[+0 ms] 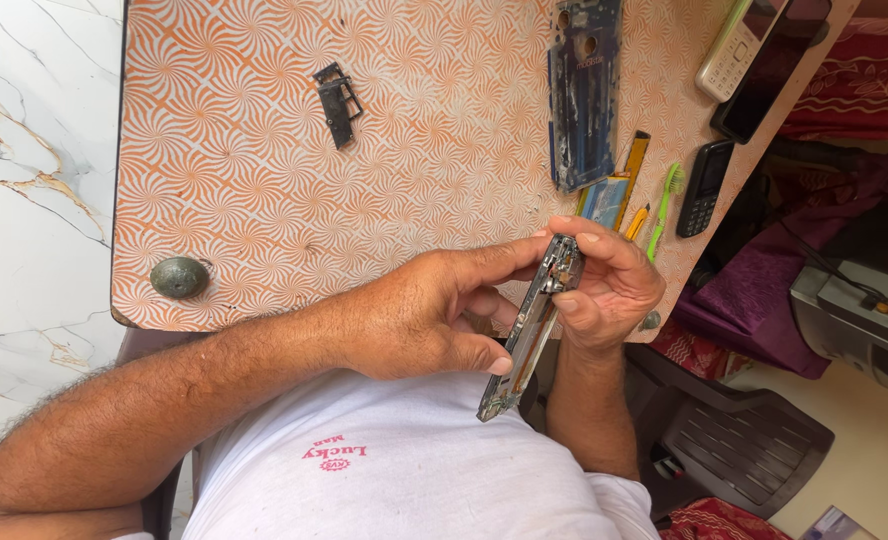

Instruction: The person disassembles a mobile phone, removing the back cover and battery. They use a yellow plastic pry tool to detach the motherboard from the phone's frame and place it on the table. The person then handles the empty phone frame and the motherboard separately.

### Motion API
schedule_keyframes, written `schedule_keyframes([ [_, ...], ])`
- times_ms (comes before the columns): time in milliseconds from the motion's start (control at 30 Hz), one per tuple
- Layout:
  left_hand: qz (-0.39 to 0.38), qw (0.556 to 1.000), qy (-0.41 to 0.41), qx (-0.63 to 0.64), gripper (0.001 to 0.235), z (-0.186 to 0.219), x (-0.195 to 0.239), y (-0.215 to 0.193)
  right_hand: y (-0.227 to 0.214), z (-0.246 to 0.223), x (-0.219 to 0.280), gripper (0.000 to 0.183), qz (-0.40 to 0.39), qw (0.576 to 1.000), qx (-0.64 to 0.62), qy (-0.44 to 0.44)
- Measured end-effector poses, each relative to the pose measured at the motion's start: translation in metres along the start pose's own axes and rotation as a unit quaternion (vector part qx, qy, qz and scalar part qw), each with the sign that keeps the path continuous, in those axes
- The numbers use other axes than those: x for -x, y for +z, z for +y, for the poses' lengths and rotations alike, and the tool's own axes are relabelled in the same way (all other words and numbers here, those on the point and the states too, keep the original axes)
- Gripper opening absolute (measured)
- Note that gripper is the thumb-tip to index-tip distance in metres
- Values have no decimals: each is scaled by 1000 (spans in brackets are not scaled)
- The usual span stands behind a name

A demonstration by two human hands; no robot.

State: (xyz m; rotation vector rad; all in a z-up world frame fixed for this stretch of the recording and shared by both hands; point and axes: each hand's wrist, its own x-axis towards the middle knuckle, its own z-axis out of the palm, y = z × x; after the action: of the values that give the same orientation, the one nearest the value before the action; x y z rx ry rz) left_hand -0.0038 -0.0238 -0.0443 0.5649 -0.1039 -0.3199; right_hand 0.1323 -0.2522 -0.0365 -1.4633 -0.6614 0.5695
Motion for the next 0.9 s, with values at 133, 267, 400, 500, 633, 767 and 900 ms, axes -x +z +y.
schedule_keyframes([
  [133,2,1000,25,-19,98,2,0,1,0,0,-2,49,-1,1000,-6,-4],
  [267,6,1000,1,-20,99,2,0,1,-2,1,-4,49,-6,1000,-5,-2],
  [400,8,1000,14,-12,99,-1,0,1,-3,1,-3,49,-7,1000,2,-1],
  [500,9,1000,15,-13,98,-3,0,1,-4,2,-2,49,1,1000,4,-2],
  [633,2,999,21,29,96,-3,0,2,-2,1,-1,50,4,1000,-2,7],
  [767,5,999,10,47,77,-1,-1,0,6,-9,-2,50,9,1000,10,14],
  [900,52,998,-37,29,53,2,-3,1,19,-25,-3,48,5,997,73,-1],
])
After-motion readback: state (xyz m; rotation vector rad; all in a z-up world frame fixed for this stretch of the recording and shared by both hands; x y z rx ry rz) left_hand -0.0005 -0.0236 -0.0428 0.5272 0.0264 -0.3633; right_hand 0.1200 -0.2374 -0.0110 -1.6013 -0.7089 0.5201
